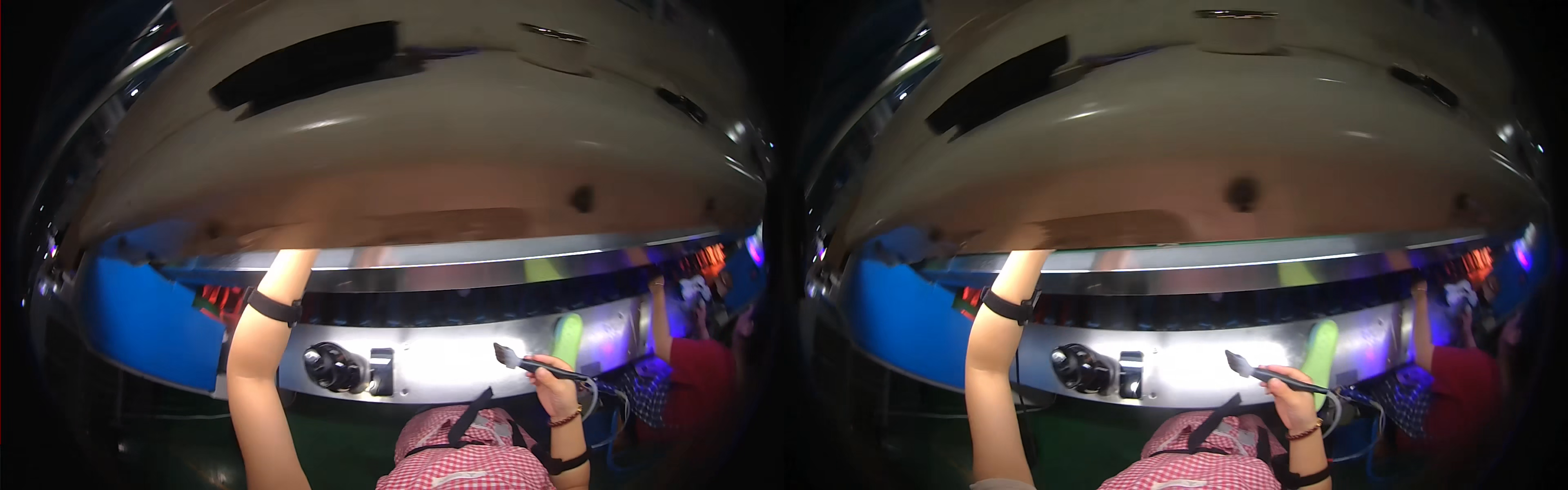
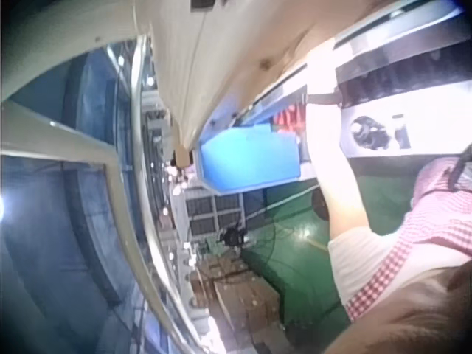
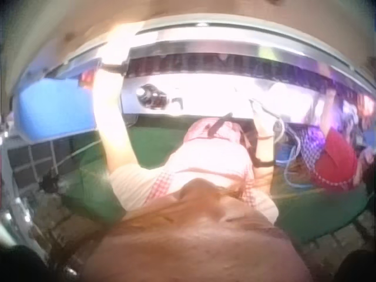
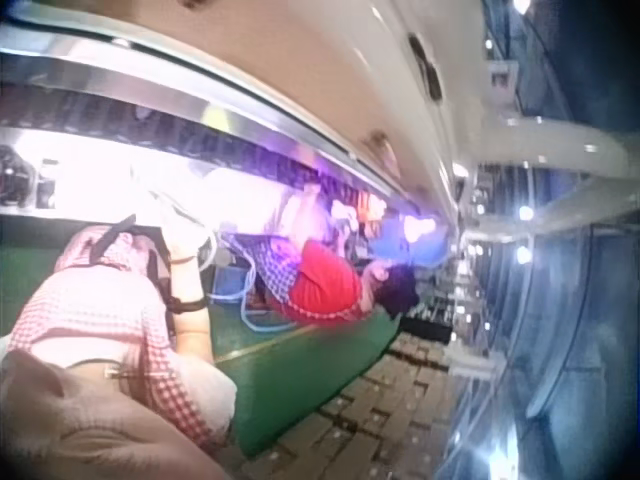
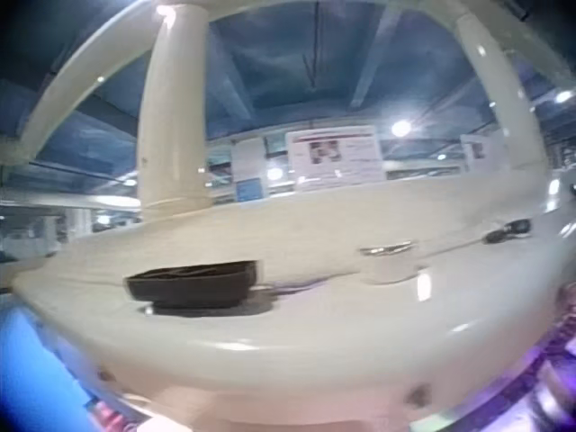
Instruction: Applying glue to the bottom of shoe soles using a brush.
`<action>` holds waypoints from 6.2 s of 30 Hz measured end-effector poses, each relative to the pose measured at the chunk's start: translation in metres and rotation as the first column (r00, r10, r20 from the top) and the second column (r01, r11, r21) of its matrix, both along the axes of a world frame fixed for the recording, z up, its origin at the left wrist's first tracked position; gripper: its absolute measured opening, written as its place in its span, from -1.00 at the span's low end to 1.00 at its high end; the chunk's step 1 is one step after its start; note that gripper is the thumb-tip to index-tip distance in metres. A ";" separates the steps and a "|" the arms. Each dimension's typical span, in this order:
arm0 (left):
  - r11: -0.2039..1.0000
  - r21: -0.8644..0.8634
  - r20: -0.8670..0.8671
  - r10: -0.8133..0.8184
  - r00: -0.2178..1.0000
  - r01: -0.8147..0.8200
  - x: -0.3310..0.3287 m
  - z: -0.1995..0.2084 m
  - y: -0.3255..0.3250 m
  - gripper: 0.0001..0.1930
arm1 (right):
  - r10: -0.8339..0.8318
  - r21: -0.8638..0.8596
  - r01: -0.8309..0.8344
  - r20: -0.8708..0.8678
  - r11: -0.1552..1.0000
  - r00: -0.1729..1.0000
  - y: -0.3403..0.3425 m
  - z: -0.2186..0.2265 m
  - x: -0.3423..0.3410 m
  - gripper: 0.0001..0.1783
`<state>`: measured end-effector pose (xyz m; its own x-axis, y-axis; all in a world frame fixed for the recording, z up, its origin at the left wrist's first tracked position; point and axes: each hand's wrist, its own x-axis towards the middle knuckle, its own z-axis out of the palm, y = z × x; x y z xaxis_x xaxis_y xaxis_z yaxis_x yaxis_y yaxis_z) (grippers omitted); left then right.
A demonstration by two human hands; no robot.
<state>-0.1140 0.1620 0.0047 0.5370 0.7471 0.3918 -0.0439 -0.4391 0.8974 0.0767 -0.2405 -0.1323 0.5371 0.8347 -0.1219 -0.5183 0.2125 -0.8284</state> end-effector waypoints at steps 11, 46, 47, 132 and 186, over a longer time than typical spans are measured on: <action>0.572 0.583 -0.798 0.266 0.541 0.578 0.216 -0.018 -0.090 -0.65 | -0.114 -0.090 0.132 0.184 0.987 0.976 -0.051 -0.007 0.028 -0.81; -0.014 -0.716 0.696 0.057 0.715 0.698 0.057 -0.142 -0.311 -0.01 | 0.237 -0.013 -0.237 0.118 0.971 0.964 0.018 0.005 0.030 -0.78; -0.049 -0.658 0.748 0.073 0.660 0.751 0.056 -0.160 -0.309 -0.03 | 0.231 -0.018 -0.231 0.151 0.973 0.961 0.022 0.001 0.030 -0.79; 0.177 -0.846 0.272 -0.669 0.692 0.504 0.012 -0.070 -0.255 -0.58 | 0.476 -0.149 -0.782 0.855 0.605 0.206 0.008 0.098 0.024 -0.69; 0.440 -0.635 0.766 0.247 0.594 0.636 0.037 -0.102 -0.276 -0.13 | 0.213 -0.025 -0.384 0.863 0.923 0.458 0.009 0.075 -0.001 -0.77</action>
<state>-0.0773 -0.1142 -0.0971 0.6004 0.7994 -0.0220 -0.7479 0.5710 0.3384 0.0758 -0.2310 -0.0577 0.0237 0.9241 0.3813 0.3450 0.3504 -0.8707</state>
